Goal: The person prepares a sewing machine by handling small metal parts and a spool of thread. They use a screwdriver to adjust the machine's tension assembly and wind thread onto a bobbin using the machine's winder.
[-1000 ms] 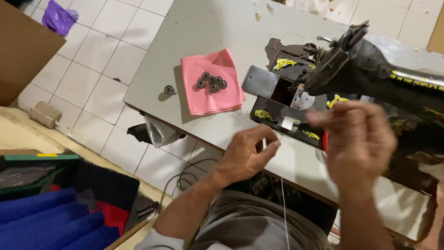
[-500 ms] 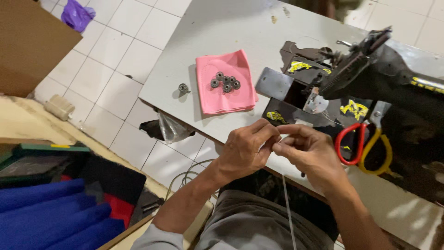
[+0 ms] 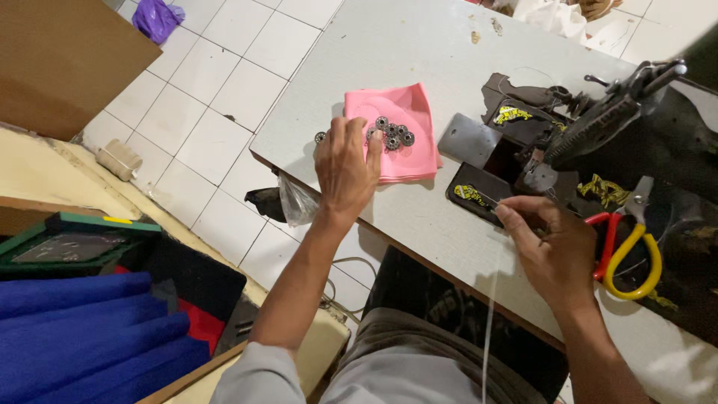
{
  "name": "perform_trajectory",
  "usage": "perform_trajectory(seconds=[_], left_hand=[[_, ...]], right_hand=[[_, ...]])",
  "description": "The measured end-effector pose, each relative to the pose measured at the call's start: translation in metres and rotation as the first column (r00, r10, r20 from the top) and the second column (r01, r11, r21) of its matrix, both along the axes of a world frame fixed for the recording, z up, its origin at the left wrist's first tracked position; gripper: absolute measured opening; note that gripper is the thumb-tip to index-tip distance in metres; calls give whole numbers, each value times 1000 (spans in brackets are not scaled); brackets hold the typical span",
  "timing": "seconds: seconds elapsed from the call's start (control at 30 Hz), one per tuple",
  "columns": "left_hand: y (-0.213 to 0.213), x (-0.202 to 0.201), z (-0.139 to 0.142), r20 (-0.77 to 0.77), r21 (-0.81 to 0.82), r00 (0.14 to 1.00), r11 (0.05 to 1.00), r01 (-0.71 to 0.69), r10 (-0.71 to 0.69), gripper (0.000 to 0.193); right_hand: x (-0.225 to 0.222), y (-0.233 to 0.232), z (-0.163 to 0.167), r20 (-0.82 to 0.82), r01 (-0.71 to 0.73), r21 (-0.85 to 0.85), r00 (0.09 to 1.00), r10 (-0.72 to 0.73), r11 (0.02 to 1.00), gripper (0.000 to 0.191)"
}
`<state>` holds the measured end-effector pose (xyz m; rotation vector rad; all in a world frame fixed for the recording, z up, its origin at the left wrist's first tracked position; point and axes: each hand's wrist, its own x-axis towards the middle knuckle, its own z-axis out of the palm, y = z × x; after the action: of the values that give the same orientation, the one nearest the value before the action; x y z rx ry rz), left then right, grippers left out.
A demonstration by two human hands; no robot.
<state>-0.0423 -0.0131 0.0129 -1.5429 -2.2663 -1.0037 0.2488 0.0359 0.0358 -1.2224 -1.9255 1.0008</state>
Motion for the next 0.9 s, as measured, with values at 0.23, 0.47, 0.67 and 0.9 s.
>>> perform_trajectory(seconds=[0.23,0.47,0.67,0.9], left_hand=[[0,-3,1,277,-7,960,999,54,-50,24],[-23,61,31,548,186,734,914,361,-401,32],[-21,173,53,517,269,365,552,790,-774,56],[-10,232,61,374,303,213,336,892,-903,50]], right_hand=[[14,-3,4,-119,29,-29,992,-32,999,14],[47,-13,15,-149,102,-16,983,-103,995,15],[93,-50,37,-195,209,37,961,-198,977,10],[143,-89,41,-200,350,121,925,-323,929,13]])
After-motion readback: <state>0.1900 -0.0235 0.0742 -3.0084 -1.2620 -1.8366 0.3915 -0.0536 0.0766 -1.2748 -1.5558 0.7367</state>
